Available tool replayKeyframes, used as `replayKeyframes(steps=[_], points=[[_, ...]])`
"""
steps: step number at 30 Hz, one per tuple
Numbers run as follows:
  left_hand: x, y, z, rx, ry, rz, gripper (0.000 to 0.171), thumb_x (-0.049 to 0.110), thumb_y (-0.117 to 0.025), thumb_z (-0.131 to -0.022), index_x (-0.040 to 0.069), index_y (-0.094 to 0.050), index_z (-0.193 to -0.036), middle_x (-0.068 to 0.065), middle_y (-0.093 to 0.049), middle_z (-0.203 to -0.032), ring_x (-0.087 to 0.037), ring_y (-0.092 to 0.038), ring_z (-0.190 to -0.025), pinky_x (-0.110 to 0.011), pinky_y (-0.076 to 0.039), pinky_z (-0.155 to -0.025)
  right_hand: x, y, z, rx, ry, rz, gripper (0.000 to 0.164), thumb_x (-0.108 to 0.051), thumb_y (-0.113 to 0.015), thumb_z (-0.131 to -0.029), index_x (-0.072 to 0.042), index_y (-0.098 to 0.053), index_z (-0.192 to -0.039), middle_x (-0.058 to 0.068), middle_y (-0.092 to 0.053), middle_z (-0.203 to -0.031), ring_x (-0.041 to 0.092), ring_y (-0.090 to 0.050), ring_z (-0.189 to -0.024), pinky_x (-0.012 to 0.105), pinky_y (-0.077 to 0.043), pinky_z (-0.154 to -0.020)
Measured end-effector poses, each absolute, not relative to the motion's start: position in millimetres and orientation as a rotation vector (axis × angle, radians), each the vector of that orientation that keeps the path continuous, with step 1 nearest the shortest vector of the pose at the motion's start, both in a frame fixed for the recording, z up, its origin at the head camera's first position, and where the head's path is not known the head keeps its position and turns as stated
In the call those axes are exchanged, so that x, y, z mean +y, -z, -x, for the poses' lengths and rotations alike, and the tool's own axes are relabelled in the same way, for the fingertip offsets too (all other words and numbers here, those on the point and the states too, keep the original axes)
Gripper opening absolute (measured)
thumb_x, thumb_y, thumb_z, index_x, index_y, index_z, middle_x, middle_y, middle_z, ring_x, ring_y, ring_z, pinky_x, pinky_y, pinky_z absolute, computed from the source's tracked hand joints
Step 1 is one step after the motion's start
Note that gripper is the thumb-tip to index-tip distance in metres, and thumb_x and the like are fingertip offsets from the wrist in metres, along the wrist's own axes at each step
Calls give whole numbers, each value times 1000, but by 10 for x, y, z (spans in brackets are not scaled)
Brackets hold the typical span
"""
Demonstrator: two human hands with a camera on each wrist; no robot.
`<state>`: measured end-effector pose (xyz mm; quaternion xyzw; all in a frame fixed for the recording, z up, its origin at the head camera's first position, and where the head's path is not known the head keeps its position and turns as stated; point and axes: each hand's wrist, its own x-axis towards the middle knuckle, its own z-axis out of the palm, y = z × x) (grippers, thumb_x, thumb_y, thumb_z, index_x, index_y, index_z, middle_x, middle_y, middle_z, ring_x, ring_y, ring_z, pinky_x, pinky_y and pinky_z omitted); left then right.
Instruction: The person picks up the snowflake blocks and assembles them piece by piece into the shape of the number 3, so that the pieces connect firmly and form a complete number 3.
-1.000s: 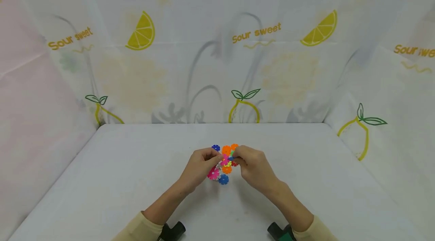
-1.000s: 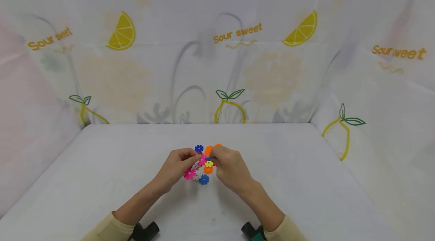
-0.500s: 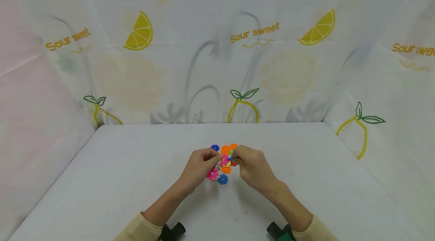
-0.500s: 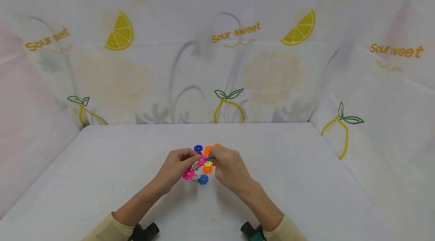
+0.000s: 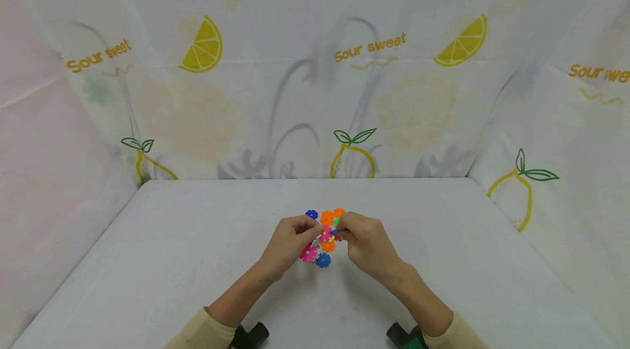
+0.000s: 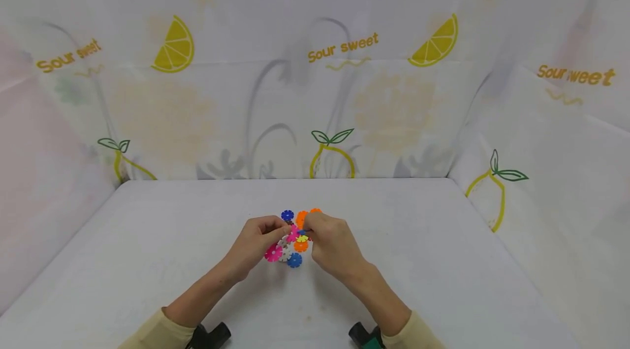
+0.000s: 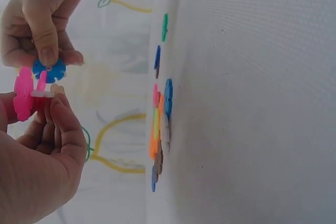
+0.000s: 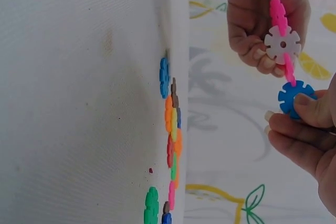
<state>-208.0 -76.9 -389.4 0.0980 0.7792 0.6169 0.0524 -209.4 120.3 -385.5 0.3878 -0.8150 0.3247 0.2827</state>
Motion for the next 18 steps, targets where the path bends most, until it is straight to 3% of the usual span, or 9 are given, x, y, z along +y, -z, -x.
replayKeyframes(steps=[18], points=[[-785, 3898, 2094, 2324, -1917, -317, 20, 23, -65, -96, 5, -70, -91, -1, -49, -68, -14, -45, -62, -20, -36, -52, 1174, 3887, 2093, -2152, -881, -1043, 24, 16, -71, -79, -4, -58, -78, 5, -61, -68, 11, -61, -61, 12, -53, -62]])
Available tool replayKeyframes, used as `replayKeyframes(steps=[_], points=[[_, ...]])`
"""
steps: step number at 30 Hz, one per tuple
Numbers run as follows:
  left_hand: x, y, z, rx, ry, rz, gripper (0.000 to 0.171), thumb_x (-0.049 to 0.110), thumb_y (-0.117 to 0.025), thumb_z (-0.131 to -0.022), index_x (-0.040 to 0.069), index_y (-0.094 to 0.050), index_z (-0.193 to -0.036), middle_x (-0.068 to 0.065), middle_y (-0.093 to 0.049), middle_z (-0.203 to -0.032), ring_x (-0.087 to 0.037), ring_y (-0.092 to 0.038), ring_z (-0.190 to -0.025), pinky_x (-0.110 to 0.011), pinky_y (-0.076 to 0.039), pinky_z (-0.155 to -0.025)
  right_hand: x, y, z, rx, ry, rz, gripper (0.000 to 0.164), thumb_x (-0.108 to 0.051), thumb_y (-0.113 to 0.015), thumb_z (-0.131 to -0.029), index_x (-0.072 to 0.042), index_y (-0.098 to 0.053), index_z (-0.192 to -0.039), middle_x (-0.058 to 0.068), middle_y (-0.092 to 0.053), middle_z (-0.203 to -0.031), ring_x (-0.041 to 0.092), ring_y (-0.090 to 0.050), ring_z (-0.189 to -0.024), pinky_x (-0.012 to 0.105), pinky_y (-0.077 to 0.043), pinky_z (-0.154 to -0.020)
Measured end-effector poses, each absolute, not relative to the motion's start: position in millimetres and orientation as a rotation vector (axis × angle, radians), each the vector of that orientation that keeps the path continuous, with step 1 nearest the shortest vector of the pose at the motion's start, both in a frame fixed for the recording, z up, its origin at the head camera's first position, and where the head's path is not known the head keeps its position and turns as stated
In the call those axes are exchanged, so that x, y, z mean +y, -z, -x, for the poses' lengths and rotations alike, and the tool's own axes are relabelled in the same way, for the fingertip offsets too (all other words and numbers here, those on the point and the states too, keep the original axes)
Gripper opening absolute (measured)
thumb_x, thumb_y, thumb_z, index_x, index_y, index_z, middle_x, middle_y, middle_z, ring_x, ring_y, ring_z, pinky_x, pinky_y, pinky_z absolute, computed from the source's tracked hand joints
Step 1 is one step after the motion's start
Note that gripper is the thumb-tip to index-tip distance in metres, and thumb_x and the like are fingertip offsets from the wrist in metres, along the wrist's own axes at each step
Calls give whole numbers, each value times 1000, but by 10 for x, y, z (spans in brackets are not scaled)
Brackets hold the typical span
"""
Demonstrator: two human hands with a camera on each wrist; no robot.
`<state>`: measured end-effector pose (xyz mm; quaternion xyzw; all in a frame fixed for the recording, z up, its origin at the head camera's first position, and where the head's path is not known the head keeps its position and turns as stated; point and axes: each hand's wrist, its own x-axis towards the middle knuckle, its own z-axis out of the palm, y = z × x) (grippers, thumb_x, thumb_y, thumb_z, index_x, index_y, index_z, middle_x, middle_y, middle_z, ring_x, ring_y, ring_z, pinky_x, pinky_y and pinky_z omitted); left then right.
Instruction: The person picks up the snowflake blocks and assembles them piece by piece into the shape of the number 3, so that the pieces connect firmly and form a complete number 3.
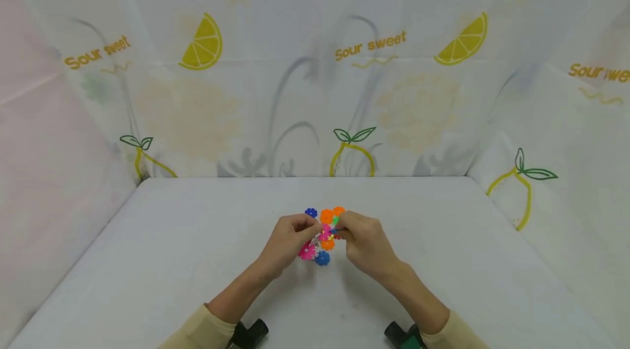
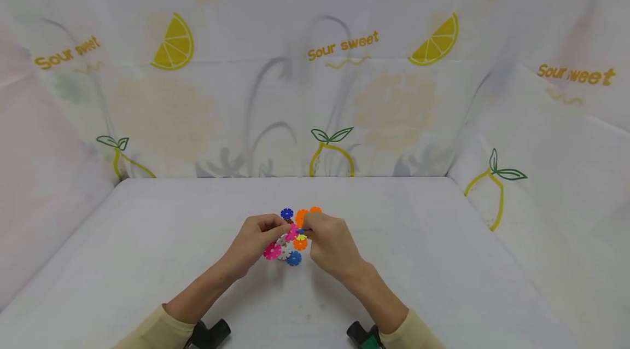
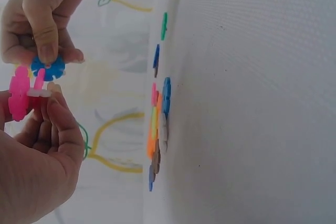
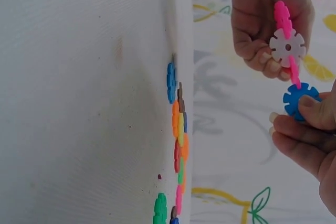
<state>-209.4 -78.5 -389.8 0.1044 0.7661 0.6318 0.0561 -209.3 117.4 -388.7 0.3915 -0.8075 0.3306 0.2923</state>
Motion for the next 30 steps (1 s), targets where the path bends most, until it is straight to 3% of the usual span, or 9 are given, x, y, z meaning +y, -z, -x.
replayKeyframes(steps=[21, 30], points=[[-793, 3873, 2099, 2318, -1912, -357, 23, 25, -66, -95, 3, -69, -91, 0, -50, -68, -13, -46, -62, -20, -38, -53, 1197, 3832, 2082, -2117, -884, -1068, 25, 16, -71, -78, -5, -58, -79, 4, -60, -68, 11, -60, -61, 11, -52, -62], [-824, 3798, 2113, 2259, -1962, -317, 26, 28, -63, -97, 2, -69, -99, -1, -56, -76, -14, -51, -71, -21, -43, -60, 1220, 3723, 2072, -2229, -1326, -942, 4, 0, -69, -89, -2, -66, -89, 8, -69, -82, 7, -65, -68, 25, -59, -66]])
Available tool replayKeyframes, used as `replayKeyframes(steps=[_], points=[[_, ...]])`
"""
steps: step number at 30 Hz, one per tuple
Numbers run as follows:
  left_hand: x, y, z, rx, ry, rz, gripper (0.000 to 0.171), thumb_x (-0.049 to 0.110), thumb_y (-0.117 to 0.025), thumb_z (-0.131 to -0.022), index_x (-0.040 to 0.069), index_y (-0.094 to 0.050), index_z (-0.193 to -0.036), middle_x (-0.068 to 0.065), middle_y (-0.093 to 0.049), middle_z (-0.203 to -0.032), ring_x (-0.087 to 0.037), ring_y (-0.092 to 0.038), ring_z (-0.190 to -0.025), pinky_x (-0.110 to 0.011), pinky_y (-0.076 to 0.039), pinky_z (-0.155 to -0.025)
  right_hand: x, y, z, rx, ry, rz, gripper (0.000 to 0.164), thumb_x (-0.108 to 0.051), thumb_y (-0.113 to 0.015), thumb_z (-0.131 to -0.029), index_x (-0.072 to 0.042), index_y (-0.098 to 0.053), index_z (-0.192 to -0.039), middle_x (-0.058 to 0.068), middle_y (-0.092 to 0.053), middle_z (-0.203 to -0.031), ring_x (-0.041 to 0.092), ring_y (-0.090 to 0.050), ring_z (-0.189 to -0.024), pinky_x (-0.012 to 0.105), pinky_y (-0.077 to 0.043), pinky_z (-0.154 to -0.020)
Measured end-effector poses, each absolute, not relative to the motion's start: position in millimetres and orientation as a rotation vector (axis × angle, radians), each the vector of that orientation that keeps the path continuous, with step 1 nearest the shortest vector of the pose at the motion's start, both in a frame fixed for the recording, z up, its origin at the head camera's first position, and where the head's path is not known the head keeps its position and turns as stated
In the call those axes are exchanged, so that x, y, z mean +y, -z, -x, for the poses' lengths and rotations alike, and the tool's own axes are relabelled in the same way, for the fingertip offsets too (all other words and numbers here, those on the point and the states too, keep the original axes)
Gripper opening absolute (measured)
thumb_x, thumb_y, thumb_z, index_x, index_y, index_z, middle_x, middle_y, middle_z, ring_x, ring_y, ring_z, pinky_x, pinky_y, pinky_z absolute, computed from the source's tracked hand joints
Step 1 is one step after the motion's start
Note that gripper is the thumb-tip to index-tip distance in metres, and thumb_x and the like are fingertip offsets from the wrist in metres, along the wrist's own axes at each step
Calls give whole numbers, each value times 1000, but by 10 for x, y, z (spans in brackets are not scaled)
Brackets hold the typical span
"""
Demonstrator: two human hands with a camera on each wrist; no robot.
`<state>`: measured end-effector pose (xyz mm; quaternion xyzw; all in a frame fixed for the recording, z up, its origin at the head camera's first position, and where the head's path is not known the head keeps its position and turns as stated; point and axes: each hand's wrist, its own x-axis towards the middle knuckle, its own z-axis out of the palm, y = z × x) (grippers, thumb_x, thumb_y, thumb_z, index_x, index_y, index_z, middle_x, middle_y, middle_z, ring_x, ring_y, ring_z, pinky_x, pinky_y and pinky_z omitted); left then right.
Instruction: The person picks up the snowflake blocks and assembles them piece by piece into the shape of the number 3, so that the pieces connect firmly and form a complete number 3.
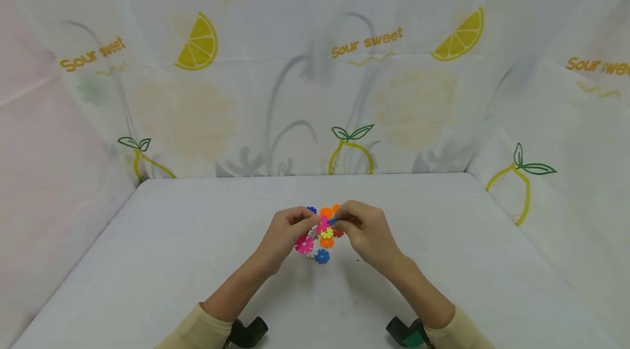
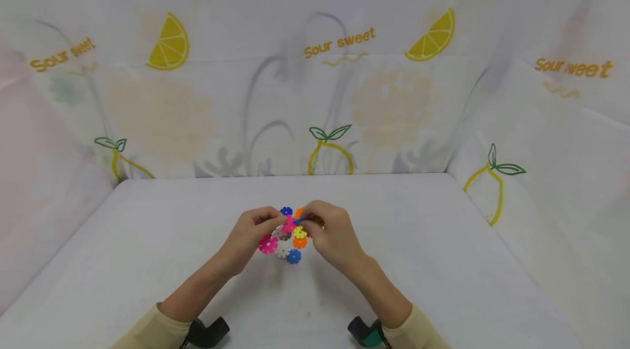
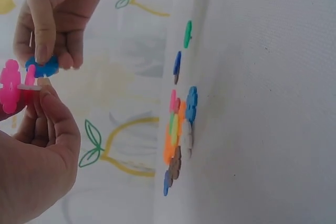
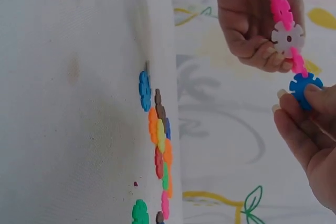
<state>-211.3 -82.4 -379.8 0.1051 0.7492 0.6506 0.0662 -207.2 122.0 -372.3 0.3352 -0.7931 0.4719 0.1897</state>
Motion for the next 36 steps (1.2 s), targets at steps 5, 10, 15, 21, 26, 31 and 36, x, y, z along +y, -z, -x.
replayKeyframes(steps=[5, 10, 15, 21, 26, 31, 36], points=[[-818, 3778, 2096, 2199, -2002, -331, 30, 27, -63, -97, -2, -67, -102, 0, -57, -77, -13, -52, -70, -20, -44, -60, 1215, 3695, 2050, -2257, -1485, -840, 11, 4, -68, -89, -7, -68, -91, 6, -71, -86, 7, -70, -68, 29, -61, -68], [-807, 3755, 2071, 2201, -1994, -337, 32, 28, -64, -97, -4, -66, -104, 0, -57, -77, -12, -51, -70, -19, -45, -59, 1198, 3683, 2028, -2234, -1493, -844, 11, 7, -67, -88, -3, -66, -86, 6, -71, -83, 18, -71, -70, 26, -60, -70], [-807, 3740, 2050, 2233, -1982, -329, 31, 27, -65, -96, -3, -67, -103, 0, -57, -76, -13, -51, -68, -18, -44, -57, 1160, 3704, 2014, -2170, -1395, -911, 19, 15, -64, -86, -3, -61, -82, 6, -68, -77, 18, -69, -66, 27, -60, -64], [-786, 3714, 2019, 2232, -1999, -344, 27, 25, -64, -97, -1, -70, -99, 0, -52, -71, -11, -47, -64, -18, -40, -54, 1130, 3730, 1994, -2058, -1213, -968, 23, 22, -61, -82, 0, -57, -79, 8, -63, -72, 17, -68, -62, 23, -57, -58], [-769, 3704, 2011, 2236, -2020, -356, 23, 22, -64, -96, 0, -70, -99, -1, -56, -72, -12, -49, -62, -18, -42, -54, 1121, 3728, 1967, -2024, -1117, -972, 22, 20, -63, -83, 0, -57, -79, 9, -62, -70, 17, -67, -62, 21, -57, -60], [-763, 3698, 1995, 2229, -2039, -352, 23, 22, -65, -96, 0, -70, -98, -2, -53, -69, -11, -47, -60, -18, -39, -52, 1113, 3735, 1961, -1987, -1057, -986, 23, 19, -65, -82, -1, -55, -77, 8, -59, -69, 16, -66, -62, 19, -56, -59], [-744, 3721, 1985, 2222, -2060, -339, 23, 22, -65, -96, -1, -70, -97, -1, -51, -68, -11, -46, -60, -18, -39, -52, 1118, 3750, 1958, -1977, -1020, -1001, 24, 22, -62, -80, -1, -54, -78, 8, -58, -68, 16, -66, -61, 14, -54, -60]])
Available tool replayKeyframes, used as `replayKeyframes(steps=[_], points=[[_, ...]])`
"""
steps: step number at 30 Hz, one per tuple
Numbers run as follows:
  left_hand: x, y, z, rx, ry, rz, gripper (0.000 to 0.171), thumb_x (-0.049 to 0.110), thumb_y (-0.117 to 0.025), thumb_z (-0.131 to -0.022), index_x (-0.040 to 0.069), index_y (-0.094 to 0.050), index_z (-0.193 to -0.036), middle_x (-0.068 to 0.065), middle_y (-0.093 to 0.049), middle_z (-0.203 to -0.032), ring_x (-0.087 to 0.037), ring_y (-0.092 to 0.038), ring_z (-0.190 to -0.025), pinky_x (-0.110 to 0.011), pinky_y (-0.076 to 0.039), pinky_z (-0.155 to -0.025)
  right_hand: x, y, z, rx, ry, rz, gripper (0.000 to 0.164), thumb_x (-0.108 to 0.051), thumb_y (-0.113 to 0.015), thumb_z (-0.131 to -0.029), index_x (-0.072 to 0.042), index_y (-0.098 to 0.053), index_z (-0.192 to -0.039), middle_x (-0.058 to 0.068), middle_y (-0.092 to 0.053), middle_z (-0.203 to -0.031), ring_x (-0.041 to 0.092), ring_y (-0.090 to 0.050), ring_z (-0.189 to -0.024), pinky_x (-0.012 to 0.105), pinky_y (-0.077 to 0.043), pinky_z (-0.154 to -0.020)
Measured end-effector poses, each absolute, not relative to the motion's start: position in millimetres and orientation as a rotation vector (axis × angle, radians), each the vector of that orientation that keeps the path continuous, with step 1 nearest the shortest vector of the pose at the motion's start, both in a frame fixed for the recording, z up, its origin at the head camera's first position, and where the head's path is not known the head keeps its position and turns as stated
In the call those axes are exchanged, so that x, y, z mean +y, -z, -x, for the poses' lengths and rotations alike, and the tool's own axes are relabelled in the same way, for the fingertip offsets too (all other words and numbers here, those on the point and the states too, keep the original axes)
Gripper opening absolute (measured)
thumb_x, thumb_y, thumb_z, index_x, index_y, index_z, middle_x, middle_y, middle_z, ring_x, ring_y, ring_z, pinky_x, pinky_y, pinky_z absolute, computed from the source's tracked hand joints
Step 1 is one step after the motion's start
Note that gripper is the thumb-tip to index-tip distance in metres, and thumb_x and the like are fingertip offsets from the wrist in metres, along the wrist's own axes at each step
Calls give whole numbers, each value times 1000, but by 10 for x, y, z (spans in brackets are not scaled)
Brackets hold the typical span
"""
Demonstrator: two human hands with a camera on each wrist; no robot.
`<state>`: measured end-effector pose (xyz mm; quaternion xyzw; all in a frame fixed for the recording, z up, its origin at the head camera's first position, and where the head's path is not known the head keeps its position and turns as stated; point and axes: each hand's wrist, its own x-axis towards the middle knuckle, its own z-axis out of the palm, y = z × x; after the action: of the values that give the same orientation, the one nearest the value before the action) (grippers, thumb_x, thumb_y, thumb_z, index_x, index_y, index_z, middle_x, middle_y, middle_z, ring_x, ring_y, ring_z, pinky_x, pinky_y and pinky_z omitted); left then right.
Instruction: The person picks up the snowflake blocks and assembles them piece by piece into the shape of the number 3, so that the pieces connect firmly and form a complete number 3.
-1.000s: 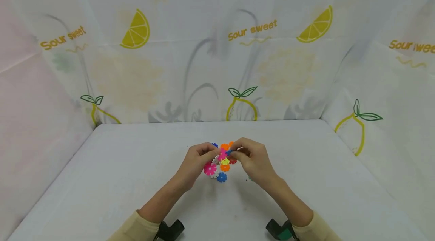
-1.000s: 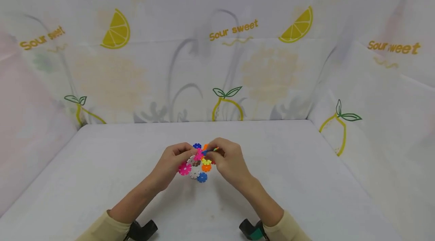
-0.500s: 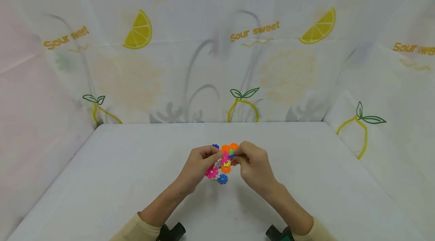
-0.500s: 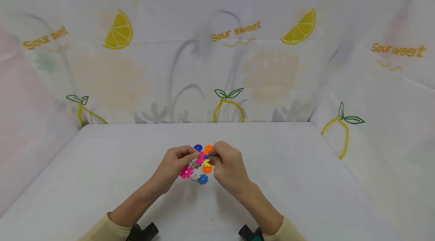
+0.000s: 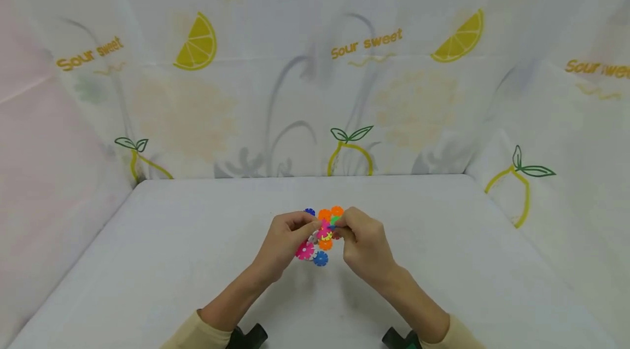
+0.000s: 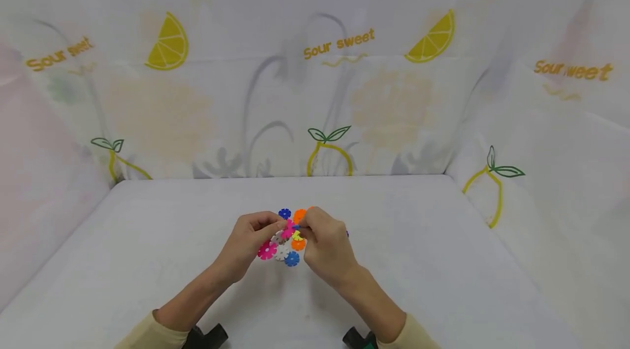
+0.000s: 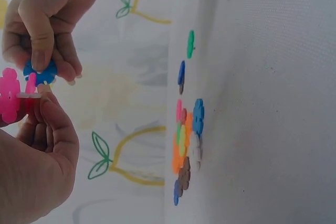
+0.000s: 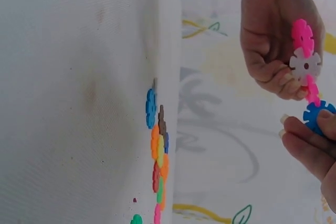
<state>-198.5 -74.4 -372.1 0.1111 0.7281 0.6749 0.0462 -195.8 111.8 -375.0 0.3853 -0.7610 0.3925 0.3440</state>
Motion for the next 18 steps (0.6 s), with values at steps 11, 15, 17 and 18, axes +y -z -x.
replayKeyframes(steps=[11, 15, 17, 18], points=[[-711, 3784, 1986, 2270, -2073, -290, 19, 19, -67, -95, 0, -72, -94, -2, -50, -67, -11, -44, -57, -18, -36, -49, 1135, 3765, 1996, -1983, -925, -1049, 31, 28, -63, -74, -2, -53, -78, 5, -56, -69, 12, -68, -62, 13, -54, -61], [-708, 3764, 1976, 2287, -2041, -297, 19, 18, -66, -95, 0, -72, -94, -3, -52, -67, -11, -45, -58, -18, -38, -50, 1150, 3756, 1993, -2004, -967, -1068, 31, 27, -64, -75, -2, -54, -78, 5, -56, -68, 12, -67, -62, 13, -54, -61], [-706, 3732, 1973, 2295, -2025, -318, 20, 19, -66, -95, 0, -71, -94, -3, -54, -69, -12, -47, -58, -18, -39, -50, 1159, 3736, 1991, -2006, -990, -1072, 30, 26, -63, -76, -3, -54, -78, 5, -55, -68, 12, -67, -63, 14, -55, -62], [-708, 3716, 1975, 2298, -2020, -325, 19, 19, -66, -95, 0, -71, -94, -3, -55, -69, -12, -48, -58, -18, -39, -50, 1163, 3722, 1988, -2006, -1000, -1075, 29, 26, -63, -77, -3, -54, -78, 5, -55, -68, 12, -67, -63, 15, -55, -62]])
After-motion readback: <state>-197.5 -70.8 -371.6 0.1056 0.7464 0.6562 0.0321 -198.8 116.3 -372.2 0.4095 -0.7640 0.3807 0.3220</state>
